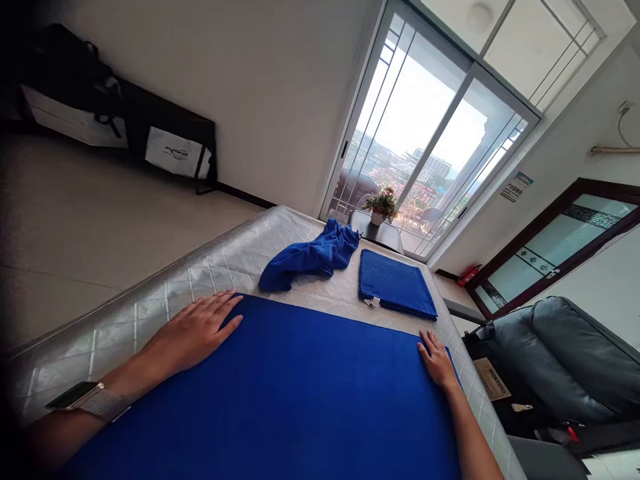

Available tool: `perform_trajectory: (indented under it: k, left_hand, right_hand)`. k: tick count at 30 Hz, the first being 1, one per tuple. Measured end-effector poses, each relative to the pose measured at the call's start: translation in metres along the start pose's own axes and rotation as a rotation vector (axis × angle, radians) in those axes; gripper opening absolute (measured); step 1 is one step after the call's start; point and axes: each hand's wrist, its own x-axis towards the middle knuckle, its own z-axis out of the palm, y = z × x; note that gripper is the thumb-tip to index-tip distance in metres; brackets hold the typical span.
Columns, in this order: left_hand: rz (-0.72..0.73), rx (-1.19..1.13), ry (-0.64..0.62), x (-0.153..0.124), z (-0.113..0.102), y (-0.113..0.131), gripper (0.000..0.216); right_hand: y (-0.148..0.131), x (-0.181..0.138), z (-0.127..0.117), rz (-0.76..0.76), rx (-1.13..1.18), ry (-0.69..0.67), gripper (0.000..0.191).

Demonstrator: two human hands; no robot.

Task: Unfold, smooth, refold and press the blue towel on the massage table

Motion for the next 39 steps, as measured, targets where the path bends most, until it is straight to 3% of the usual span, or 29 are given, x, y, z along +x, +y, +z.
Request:
perform_trajectory:
  k: [5, 10, 15, 20, 25, 29, 33, 36, 39]
  left_hand:
    - [-0.005, 0.051, -0.024, 0.0, -0.003, 0.002, 0.071]
    - [0.006, 0.048, -0.016, 0.0, 0.002, -0.002, 0.072]
    - [0.008, 0.057, -0.02, 0.001, 0.001, -0.001, 0.071]
    - [0.04, 0.051, 0.01, 0.0, 0.0, 0.001, 0.07]
    - [0.084, 0.058, 0.035, 0.0, 0.002, -0.001, 0.063]
    - [0.056, 0.057, 0.04, -0.001, 0.006, -0.002, 0.066]
    - [0.072, 0.058, 0.053, 0.0, 0.003, 0.001, 0.066]
    - [0.072, 0.072, 0.065, 0.0, -0.002, 0.005, 0.064]
    - [0.089, 0.097, 0.066, -0.001, -0.006, 0.008, 0.062]
  right_hand:
    - [0.022, 0.004, 0.007, 0.042, 0.01, 0.062, 0.065]
    - [0.022, 0.004, 0.011, 0.022, -0.004, 0.07, 0.064]
    - [0.008, -0.004, 0.002, 0.054, -0.122, 0.142, 0.062]
    - [-0.03, -0.025, -0.012, 0.105, -0.35, 0.28, 0.057]
    - [-0.116, -0.047, -0.023, 0.17, -0.249, 0.288, 0.055]
    - [-0.226, -0.079, -0.023, -0.071, -0.043, 0.156, 0.058]
    - [-0.334, -0.131, -0.005, -0.373, 0.117, -0.004, 0.065]
    - [-0.387, -0.161, 0.011, -0.539, 0.222, -0.084, 0.071]
    - [-0.412, -0.173, 0.02, -0.601, 0.27, -0.164, 0.078]
